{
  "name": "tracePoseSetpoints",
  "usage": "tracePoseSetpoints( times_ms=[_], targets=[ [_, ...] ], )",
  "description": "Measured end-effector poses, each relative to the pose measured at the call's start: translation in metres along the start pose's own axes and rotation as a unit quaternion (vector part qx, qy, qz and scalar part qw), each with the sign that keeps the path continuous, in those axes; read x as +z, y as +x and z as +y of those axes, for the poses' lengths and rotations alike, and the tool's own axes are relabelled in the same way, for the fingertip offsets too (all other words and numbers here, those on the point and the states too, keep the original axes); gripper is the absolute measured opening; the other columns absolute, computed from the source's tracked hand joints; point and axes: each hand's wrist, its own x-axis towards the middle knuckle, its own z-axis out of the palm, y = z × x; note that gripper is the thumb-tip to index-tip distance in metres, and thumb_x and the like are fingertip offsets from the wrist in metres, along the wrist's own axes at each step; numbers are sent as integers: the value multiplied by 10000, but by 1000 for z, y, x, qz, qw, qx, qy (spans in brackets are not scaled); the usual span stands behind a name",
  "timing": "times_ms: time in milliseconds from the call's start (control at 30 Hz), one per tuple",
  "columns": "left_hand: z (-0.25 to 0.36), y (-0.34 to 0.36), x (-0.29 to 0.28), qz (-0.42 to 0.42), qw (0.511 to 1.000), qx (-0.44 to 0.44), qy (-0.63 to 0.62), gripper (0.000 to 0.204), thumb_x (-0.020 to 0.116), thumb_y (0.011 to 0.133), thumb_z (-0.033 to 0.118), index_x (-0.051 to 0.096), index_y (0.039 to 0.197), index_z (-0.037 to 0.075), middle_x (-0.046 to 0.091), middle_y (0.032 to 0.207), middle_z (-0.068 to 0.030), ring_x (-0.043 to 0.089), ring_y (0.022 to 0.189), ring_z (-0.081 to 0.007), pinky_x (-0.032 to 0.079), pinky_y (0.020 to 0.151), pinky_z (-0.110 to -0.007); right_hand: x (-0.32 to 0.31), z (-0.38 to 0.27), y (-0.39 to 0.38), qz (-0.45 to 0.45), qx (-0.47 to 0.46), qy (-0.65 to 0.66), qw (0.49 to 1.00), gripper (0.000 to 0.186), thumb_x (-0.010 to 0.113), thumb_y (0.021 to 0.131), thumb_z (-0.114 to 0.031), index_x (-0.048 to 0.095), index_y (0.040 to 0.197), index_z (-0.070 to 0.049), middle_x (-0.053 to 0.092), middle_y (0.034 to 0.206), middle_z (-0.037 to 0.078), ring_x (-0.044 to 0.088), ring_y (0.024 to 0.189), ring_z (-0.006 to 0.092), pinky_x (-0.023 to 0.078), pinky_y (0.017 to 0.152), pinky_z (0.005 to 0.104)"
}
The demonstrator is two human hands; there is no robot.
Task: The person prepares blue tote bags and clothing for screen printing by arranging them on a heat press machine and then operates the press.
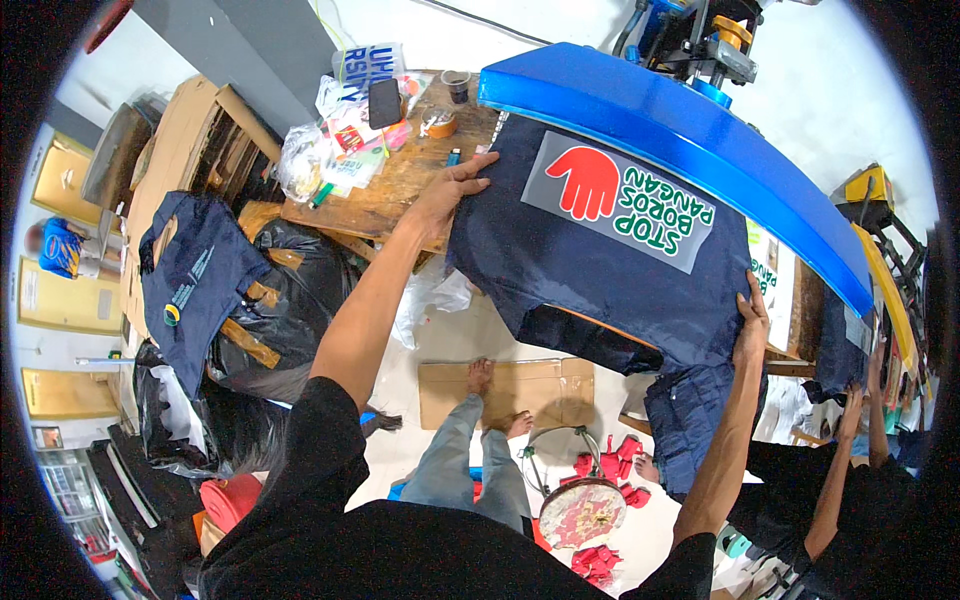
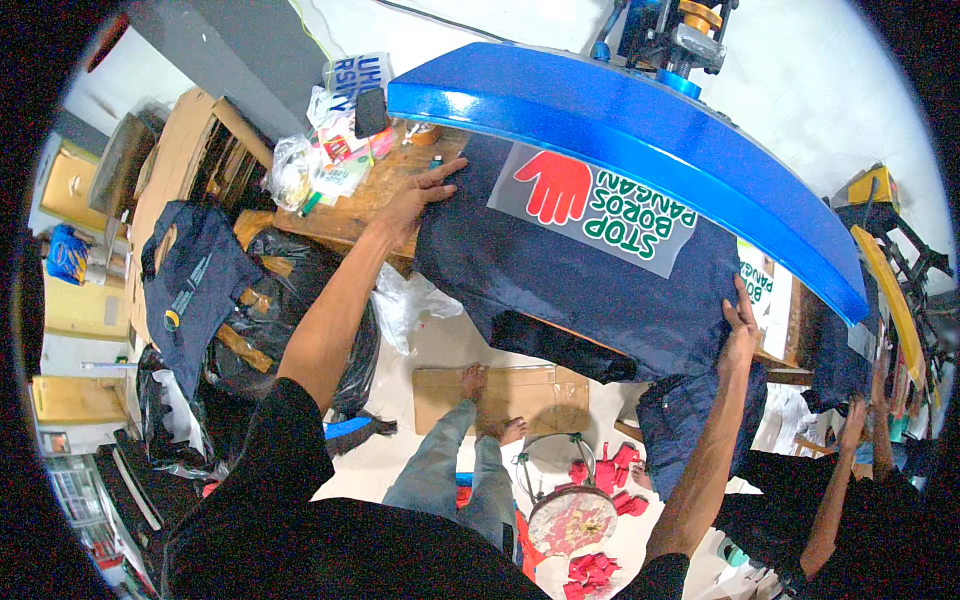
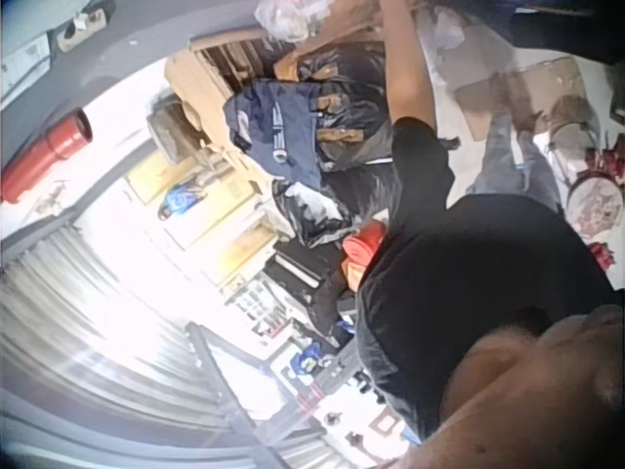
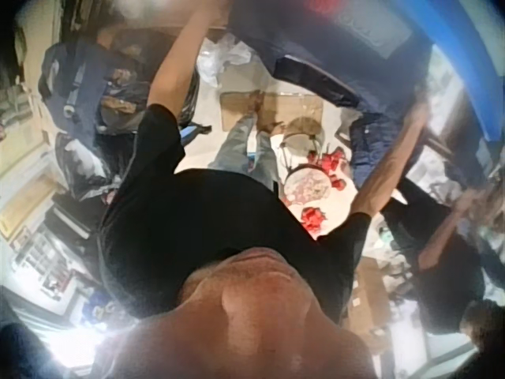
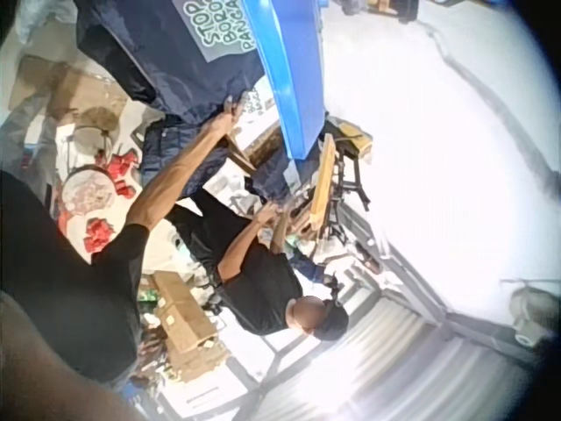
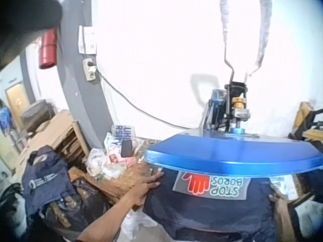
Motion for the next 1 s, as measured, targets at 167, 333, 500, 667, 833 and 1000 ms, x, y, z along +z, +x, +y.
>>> tracePoseSetpoints(
  times_ms=[167, 333, 500, 667, 833, 1000],
  targets=[
    [-14, 19, 4, 121, 852, 235, 451, 512, 576, 917, 167, 443, 1394, 38, 494, 1391, -152, 451, 1295, -290, 351, 1077, -358, -21, 12, -3, 69, -50, -211, 974, 514, 648, 908, -267, 517, 1320, 10, 535, 1348, 169, 514, 1225, 243, 374, 1044, 360],
    [-22, -30, 68, 95, 657, 313, 679, 588, 564, 927, 335, 414, 1397, 15, 381, 1467, -179, 294, 1399, -322, 210, 1147, -452, 76, -63, -57, -34, -336, -412, 846, 513, 646, 880, -276, 535, 1287, 15, 505, 1363, 196, 454, 1282, 350, 332, 1083, 435],
    [-49, -31, 102, 61, 598, 298, 741, 691, 531, 929, 431, 344, 1432, -5, 335, 1499, -161, 276, 1410, -310, 178, 1157, -471, 96, -46, -70, -81, -322, -466, 820, 541, 599, 905, -332, 505, 1328, -8, 455, 1427, 129, 370, 1346, 340, 250, 1116, 493],
    [-58, -28, 98, 50, 596, 283, 750, 672, 486, 947, 446, 342, 1436, 8, 330, 1507, -138, 274, 1412, -290, 183, 1157, -472, 96, -41, -67, -84, -318, -458, 826, 549, 574, 919, -350, 491, 1340, -8, 452, 1428, 131, 366, 1348, 341, 237, 1119, 501],
    [-61, -28, 98, 48, 599, 276, 750, 653, 475, 953, 441, 352, 1434, 17, 329, 1511, -123, 271, 1414, -284, 184, 1158, -470, 96, -41, -67, -87, -305, -453, 833, 530, 575, 925, -315, 485, 1354, -17, 438, 1442, 130, 345, 1371, 313, 208, 1144, 473],
    [-62, -27, 97, 50, 599, 283, 747, 651, 475, 953, 439, 354, 1434, 16, 324, 1515, -115, 264, 1417, -286, 180, 1160, -465, 97, -40, -66, -77, -314, -450, 833, 536, 598, 908, -311, 497, 1340, -9, 455, 1428, 132, 371, 1352, 326, 236, 1126, 487]
  ],
)
